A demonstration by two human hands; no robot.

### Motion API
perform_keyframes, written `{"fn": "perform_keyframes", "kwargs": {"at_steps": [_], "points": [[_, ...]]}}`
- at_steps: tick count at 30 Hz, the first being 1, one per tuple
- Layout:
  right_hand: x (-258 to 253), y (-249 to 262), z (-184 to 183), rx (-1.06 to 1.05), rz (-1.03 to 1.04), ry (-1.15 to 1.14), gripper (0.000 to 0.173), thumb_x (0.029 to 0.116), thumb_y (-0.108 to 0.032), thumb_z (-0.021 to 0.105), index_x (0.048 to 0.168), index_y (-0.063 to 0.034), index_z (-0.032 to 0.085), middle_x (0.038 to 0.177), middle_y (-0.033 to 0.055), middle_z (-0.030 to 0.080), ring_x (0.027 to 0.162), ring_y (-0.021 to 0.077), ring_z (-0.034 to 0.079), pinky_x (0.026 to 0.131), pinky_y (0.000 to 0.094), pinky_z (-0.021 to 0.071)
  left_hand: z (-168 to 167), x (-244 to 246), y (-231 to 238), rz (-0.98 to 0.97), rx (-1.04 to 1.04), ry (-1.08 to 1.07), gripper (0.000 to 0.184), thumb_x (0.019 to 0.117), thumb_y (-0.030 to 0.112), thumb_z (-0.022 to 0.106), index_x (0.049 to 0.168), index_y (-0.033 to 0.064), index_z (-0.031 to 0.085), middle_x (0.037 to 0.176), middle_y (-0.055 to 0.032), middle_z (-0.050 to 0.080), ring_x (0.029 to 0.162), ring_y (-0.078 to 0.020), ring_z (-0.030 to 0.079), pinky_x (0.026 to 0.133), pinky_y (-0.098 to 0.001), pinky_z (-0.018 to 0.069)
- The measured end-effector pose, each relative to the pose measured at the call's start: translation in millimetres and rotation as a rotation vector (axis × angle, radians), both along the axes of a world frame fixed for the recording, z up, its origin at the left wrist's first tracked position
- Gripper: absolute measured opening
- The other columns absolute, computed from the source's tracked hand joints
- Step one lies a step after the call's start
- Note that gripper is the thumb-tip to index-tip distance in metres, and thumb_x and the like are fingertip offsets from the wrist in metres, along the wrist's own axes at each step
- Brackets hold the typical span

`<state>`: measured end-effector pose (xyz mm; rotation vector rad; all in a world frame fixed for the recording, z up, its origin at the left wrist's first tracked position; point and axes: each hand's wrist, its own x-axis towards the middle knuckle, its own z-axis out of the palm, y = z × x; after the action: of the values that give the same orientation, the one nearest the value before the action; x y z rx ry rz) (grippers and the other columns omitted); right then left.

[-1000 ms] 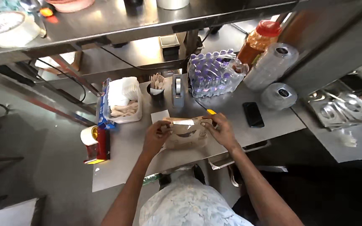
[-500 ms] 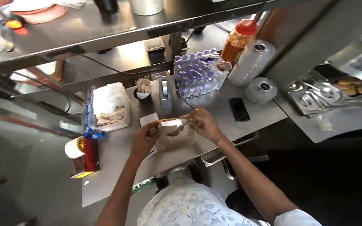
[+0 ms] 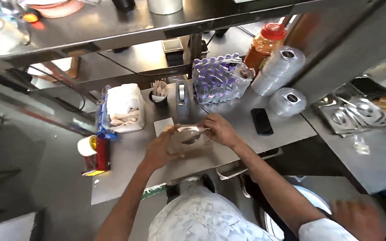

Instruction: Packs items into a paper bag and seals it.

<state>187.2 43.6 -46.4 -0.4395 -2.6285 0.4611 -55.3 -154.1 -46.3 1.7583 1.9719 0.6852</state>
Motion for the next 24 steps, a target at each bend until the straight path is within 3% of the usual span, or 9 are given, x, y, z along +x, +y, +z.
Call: {"fn": "perform_keyframes", "kwargs": {"at_steps": [1,4,5,8,12,15,19,22,24], "points": [[-0.1,-1.5,-1.7,0.01,0.017,0.024,0.024,0.087,-0.015,0.077,0.111,-0.0146,0.076,0.105,0.0075,0.07,0.105,0.0273,0.065,0.094,0.0456,0.055,0.0,0.7,-0.3,0.029,0.015,-0.008,0.082,0.0848,0.038,0.083,0.155,0.0312,0.042,0.147,-0.0004,0.057,0.127,-0.0223,0.06,0.1,-0.0543,0.054],[3.0,-6.7,-10.8,0.017,-0.004,0.101,0.023,0.0915,-0.009,0.07,0.113,-0.0131,0.075,0.109,0.0091,0.07,0.108,0.0285,0.064,0.097,0.0453,0.0529,-12.5,1.2,1.4,0.187,0.209,-0.056,0.047,0.0941,0.014,0.074,0.139,0.0188,0.061,0.113,-0.0065,0.073,0.083,-0.0202,0.072,0.076,-0.0447,0.0617],[5.5,-9.6,-14.4,-0.002,-0.024,0.106,0.026,0.0918,-0.007,0.068,0.116,-0.0137,0.075,0.112,0.0103,0.069,0.111,0.0302,0.062,0.099,0.0473,0.0515,-20.1,0.5,1.4,0.185,0.271,-0.089,0.048,0.0926,0.012,0.075,0.138,0.0163,0.061,0.115,-0.006,0.072,0.084,-0.0177,0.072,0.076,-0.0411,0.0623],[13.6,-9.1,-23.9,0.003,-0.028,0.125,0.029,0.094,-0.005,0.061,0.119,-0.0113,0.074,0.113,0.0116,0.069,0.111,0.0309,0.064,0.099,0.0475,0.0525,-39.1,7.7,2.0,0.169,0.29,-0.315,0.078,0.0866,0.011,0.081,0.154,0.0141,0.042,0.142,-0.01,0.06,0.117,-0.0233,0.066,0.099,-0.046,0.0569],[8.7,1.5,-21.6,-0.031,0.04,0.141,0.031,0.0959,-0.009,0.06,0.124,-0.0112,0.072,0.115,0.0108,0.07,0.111,0.0282,0.065,0.099,0.047,0.0527,-60.1,27.1,4.2,0.349,0.312,-0.61,0.114,0.0792,0.003,0.086,0.164,0.0275,0.014,0.145,-0.0131,0.056,0.119,-0.0273,0.066,0.098,-0.049,0.0584],[12.4,-0.4,-14.2,-0.137,0.026,0.147,0.028,0.0922,-0.004,0.065,0.118,-0.0076,0.073,0.114,0.0103,0.072,0.11,0.0273,0.066,0.1,0.0474,0.0523,-75.6,32.6,2.3,0.412,0.318,-0.768,0.107,0.0773,-0.003,0.084,0.161,0.0228,0.023,0.137,-0.0115,0.061,0.116,-0.0248,0.066,0.097,-0.046,0.0579],[20.7,-0.2,-18.9,-0.285,-0.093,0.221,0.021,0.091,0.001,0.068,0.111,-0.0029,0.073,0.106,0.0123,0.073,0.099,0.0244,0.07,0.09,0.0451,0.0588,-83.9,26.7,-12.3,0.31,0.224,-0.813,0.055,0.0838,0.016,0.085,0.131,0.001,0.06,0.11,-0.0105,0.072,0.097,-0.0192,0.07,0.089,-0.0393,0.0594],[24.1,1.0,-13.8,-0.349,-0.155,0.215,0.022,0.0901,0.001,0.07,0.111,-0.0027,0.073,0.107,0.0134,0.072,0.093,0.0228,0.071,0.084,0.0434,0.0603,-58.4,10.5,-11.6,0.228,0.272,-0.686,0.018,0.0885,0.009,0.078,0.097,-0.0018,0.067,0.086,-0.0084,0.067,0.076,-0.0156,0.065,0.072,-0.0336,0.0571],[24.9,0.4,-12.7,-0.37,-0.164,0.209,0.022,0.0876,0.002,0.073,0.109,-0.0032,0.073,0.105,0.0124,0.072,0.089,0.0211,0.071,0.079,0.0417,0.0612,-48.0,-5.1,-12.6,0.245,0.3,-0.629,0.013,0.0909,0.01,0.075,0.093,-0.0004,0.068,0.085,-0.0069,0.068,0.075,-0.0139,0.064,0.07,-0.0321,0.0569]]}}
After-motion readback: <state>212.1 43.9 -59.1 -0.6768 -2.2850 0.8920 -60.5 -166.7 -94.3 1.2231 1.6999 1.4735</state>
